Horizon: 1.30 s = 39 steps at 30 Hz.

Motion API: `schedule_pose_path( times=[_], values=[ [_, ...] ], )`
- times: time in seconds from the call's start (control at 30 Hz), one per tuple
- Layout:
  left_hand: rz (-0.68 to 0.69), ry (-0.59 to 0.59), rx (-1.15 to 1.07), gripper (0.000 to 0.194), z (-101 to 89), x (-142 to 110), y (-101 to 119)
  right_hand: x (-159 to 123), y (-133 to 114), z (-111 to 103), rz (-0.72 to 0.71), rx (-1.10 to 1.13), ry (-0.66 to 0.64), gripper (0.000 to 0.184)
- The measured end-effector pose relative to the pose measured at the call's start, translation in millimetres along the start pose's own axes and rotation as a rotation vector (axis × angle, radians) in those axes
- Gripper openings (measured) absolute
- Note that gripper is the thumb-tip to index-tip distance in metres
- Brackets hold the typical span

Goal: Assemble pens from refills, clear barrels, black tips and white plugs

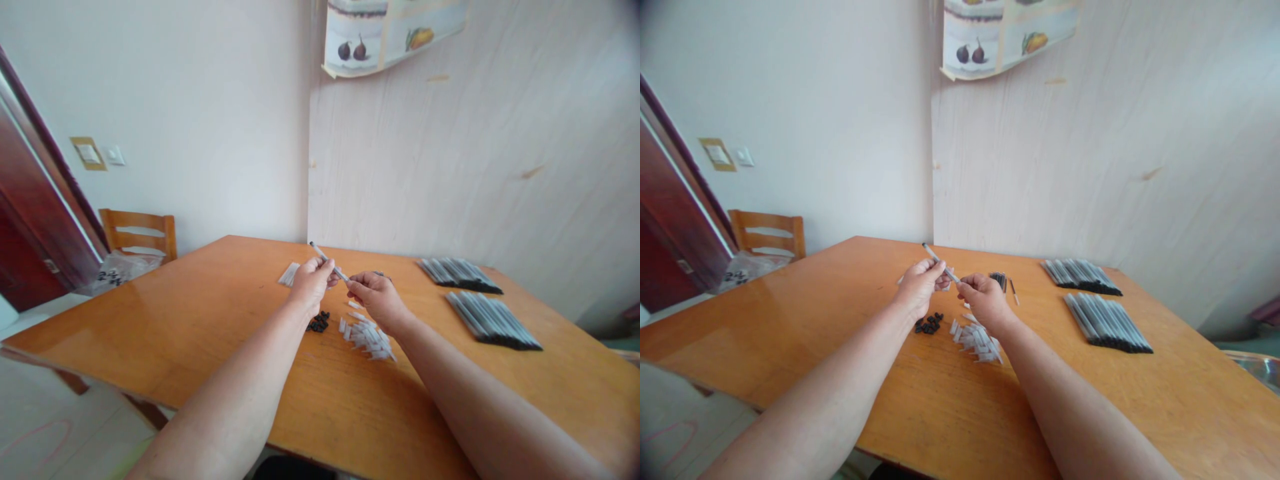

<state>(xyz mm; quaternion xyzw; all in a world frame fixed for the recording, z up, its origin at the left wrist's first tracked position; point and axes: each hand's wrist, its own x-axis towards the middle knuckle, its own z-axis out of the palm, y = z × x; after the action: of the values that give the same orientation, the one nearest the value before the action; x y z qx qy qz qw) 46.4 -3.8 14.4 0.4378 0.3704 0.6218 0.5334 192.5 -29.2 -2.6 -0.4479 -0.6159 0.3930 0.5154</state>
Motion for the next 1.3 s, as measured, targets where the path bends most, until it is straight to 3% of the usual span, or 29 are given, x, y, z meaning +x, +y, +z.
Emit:
schedule_pose_path(
  times=[0.47,1.07,1.3],
  values=[
    [-0.002,-0.015,0.001,0.017,2.6,-4.1,3.1,0.4,-0.4,-3.4,-0.015,0.022,-0.024,0.026],
    [0.079,-0.046,0.083,0.026,-1.4,-0.2,-3.5,-0.9,-2.5,-4.8,0.030,-0.205,-0.029,0.029],
    [0.175,-0.069,0.199,0.026,-2.5,2.4,-3.6,9.6,-2.6,-23.8,-0.062,-0.209,0.197,0.032]
  ],
)
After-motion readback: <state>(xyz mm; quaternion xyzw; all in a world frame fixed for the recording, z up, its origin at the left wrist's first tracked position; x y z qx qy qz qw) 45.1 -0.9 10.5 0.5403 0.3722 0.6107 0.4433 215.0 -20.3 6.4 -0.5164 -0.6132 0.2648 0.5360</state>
